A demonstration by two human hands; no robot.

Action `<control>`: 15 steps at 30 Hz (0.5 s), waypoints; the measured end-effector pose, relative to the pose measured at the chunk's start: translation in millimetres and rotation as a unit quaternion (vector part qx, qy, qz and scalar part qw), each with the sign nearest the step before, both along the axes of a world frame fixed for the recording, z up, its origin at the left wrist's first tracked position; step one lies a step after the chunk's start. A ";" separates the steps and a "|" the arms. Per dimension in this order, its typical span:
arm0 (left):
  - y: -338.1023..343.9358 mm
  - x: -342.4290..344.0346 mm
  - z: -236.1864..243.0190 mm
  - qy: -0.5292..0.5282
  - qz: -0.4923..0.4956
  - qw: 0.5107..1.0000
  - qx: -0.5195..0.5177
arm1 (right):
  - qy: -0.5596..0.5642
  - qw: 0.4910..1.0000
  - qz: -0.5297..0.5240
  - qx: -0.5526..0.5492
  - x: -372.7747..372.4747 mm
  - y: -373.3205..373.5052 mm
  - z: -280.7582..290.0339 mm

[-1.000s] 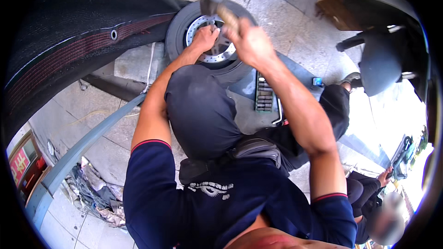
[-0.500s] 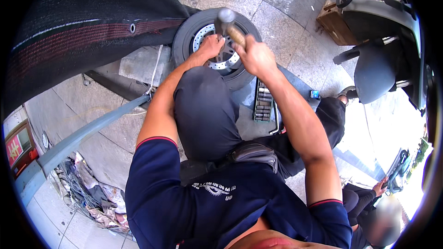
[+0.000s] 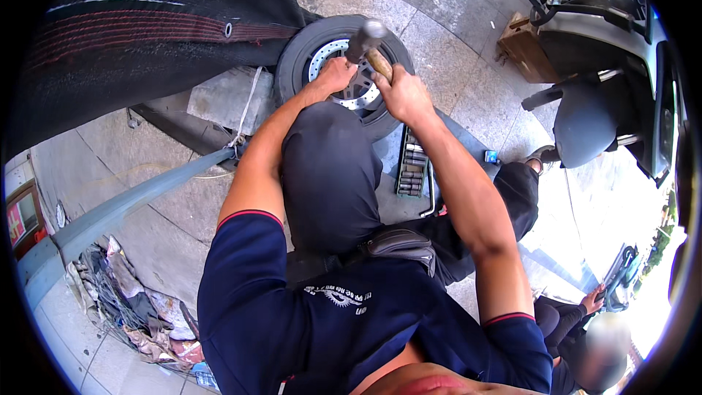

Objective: The person sits on the ground and repairs a motorcycle wheel. They use a hammer to strike a metal rod held against the center of the wheel, move the wheel into different positions, and handle various small bolts and washers from a tool tray.

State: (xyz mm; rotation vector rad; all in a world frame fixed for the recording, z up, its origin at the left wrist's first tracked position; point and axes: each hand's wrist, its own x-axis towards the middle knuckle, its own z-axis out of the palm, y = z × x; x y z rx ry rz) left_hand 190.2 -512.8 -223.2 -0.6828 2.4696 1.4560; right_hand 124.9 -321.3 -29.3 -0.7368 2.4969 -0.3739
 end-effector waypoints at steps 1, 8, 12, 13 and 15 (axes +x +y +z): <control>-12.1 -0.2 6.5 -0.012 -0.004 1.000 0.016 | -0.183 0.978 -0.084 -0.051 -9.2 -8.9 9.5; -16.3 -3.6 7.2 0.035 0.092 0.995 -0.015 | 0.053 0.974 -0.026 -0.217 -18.2 -5.9 127.8; -14.4 0.2 -9.4 0.007 0.047 0.997 -0.066 | 0.097 0.937 -0.012 -0.334 -14.3 -21.5 166.6; -5.0 1.3 -8.3 0.005 0.056 0.994 -0.098 | 0.111 0.927 -0.011 -0.358 -12.6 -24.3 165.4; -0.2 -2.2 -5.9 -0.005 0.029 0.996 -0.087 | 0.116 0.935 -0.033 -0.334 0.5 -24.2 122.6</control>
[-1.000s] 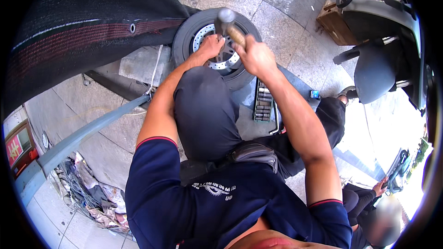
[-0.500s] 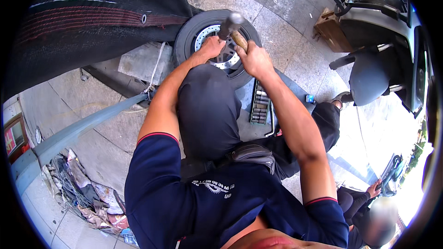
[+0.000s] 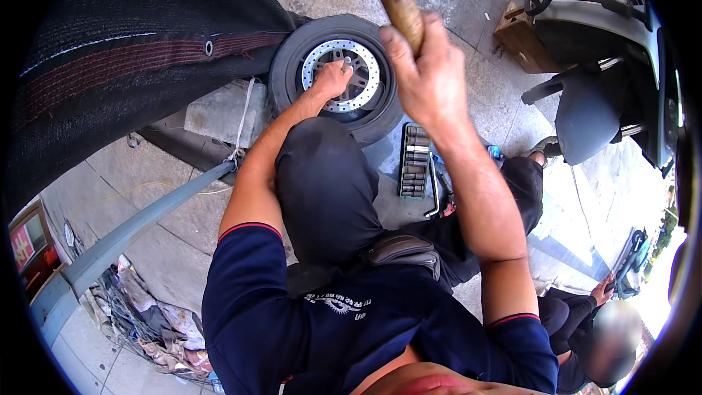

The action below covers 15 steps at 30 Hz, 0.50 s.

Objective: The person sits on the ground and repairs a motorcycle wheel. They use a hammer to strike a metal rod held against the center of the wheel, move the wheel into different positions, and handle various small bolts and washers from a tool tray.

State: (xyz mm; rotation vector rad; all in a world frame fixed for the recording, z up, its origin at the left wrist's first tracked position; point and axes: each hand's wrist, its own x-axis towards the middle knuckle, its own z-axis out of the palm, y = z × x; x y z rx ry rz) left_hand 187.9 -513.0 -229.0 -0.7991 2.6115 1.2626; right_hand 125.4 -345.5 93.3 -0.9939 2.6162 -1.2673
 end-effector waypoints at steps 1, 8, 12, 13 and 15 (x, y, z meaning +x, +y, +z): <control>0.0 -2.0 -1.9 0.010 0.007 1.000 0.018 | -0.033 0.996 -0.005 0.080 6.9 2.5 -27.7; -19.1 1.3 -27.7 0.028 0.019 0.999 -0.007 | -0.077 0.987 0.018 0.137 -11.7 12.4 -41.4; -10.9 -9.0 -4.4 0.042 0.036 0.998 0.021 | 0.021 1.000 0.013 0.006 -26.3 3.4 20.3; -10.7 -8.5 -5.8 0.054 0.045 0.997 0.013 | -0.006 1.000 0.010 -0.002 -23.0 1.5 30.3; -12.2 -8.6 -9.5 0.034 0.063 0.997 0.016 | -0.026 0.999 -0.016 0.017 -10.6 1.2 3.7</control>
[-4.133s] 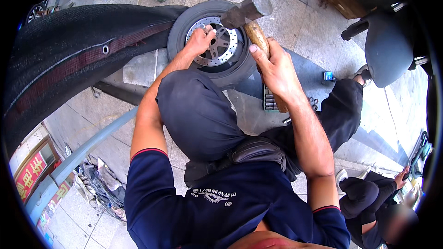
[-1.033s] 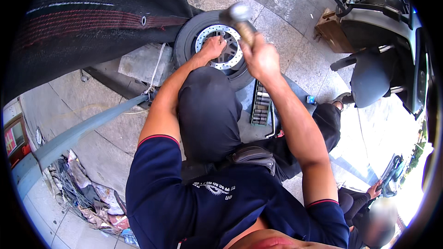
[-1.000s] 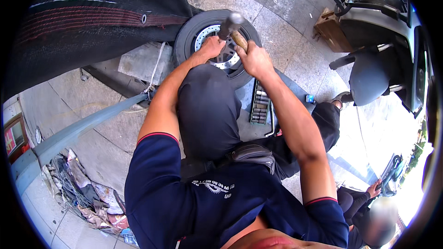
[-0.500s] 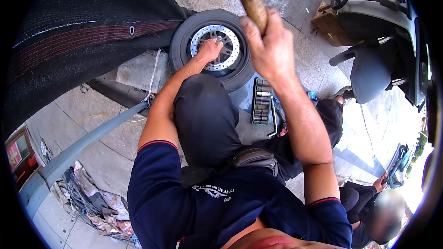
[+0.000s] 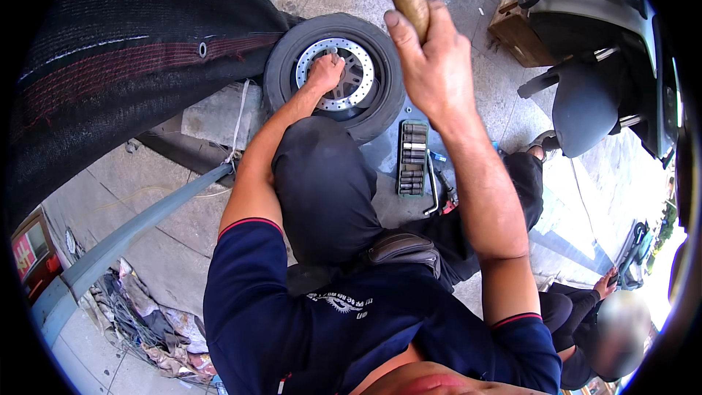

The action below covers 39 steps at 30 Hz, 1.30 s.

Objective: The person sits on the ground and repairs a motorcycle wheel. They use a hammer to strike a metal rod held against the center of the wheel, move the wheel into different positions, and handle various small bolts and washers from a tool tray.

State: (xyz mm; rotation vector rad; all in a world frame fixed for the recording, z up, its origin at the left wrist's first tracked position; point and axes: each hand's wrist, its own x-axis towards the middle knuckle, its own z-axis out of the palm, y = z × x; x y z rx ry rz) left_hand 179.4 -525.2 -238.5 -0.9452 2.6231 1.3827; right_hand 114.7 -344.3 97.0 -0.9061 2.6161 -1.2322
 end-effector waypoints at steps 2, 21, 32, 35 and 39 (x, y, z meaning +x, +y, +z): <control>1.4 -16.2 5.6 0.002 -0.013 1.000 -0.011 | -0.025 0.992 0.014 0.122 7.1 6.6 -48.1; 12.5 -10.7 12.1 -0.011 -0.032 0.999 -0.009 | -0.221 0.941 0.031 0.256 -17.8 9.4 -124.8; -60.2 96.2 117.3 0.099 0.263 0.906 0.317 | -0.517 0.832 -0.182 0.086 -5.9 206.0 -230.6; -50.7 142.2 99.3 -0.056 0.235 0.937 0.253 | -0.602 0.760 -0.245 0.019 -26.0 257.0 -296.4; -47.3 206.1 -32.5 -0.150 0.233 0.957 0.089 | -0.656 0.711 -0.247 -0.046 -50.1 288.1 -351.3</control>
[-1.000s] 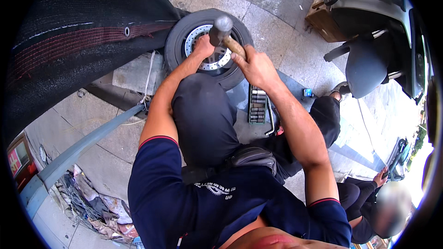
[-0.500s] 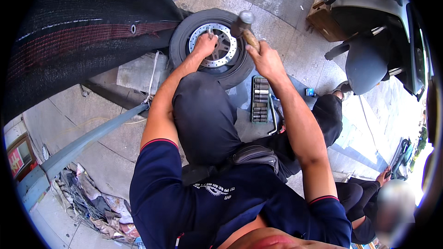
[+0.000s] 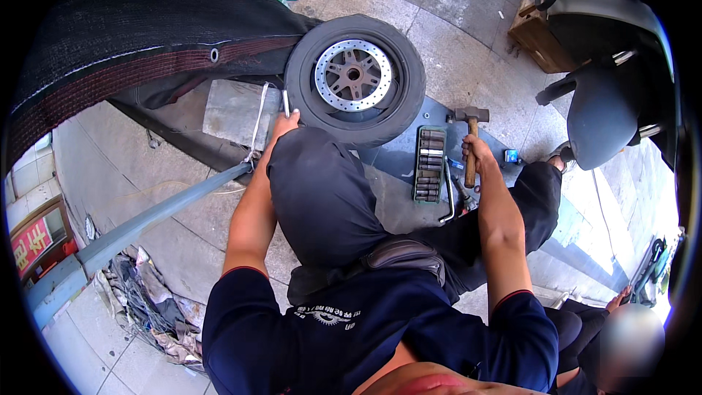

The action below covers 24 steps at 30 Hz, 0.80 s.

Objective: The person sits on the ground and repairs a motorcycle wheel. They use a hammer to strike a metal rod held against the center of the wheel, move the wheel into different positions, and handle various small bolts and washers from a tool tray.

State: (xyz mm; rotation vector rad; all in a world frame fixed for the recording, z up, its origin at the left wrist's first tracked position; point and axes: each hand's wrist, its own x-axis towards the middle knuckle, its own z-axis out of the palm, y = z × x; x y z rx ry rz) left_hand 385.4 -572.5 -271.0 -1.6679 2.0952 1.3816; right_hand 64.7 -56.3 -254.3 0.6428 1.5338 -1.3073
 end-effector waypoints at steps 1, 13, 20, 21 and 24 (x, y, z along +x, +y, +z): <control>-1.8 14.7 -26.6 -0.031 0.017 0.998 -0.042 | -0.013 0.999 0.029 0.009 -4.3 1.6 -7.4; 12.5 -13.5 17.3 0.270 0.103 0.951 0.111 | 0.491 0.799 0.214 0.273 8.1 -72.2 17.3; 46.2 -33.3 78.8 0.252 -0.070 0.959 -0.111 | 0.358 0.918 0.072 0.152 11.4 -149.3 2.7; 43.6 -38.7 87.6 0.239 -0.117 0.955 -0.128 | 0.361 0.915 0.088 0.160 13.9 -153.2 0.1; 41.4 -40.5 106.3 0.251 -0.143 0.952 -0.104 | 0.360 0.920 0.110 0.111 29.2 -166.8 11.3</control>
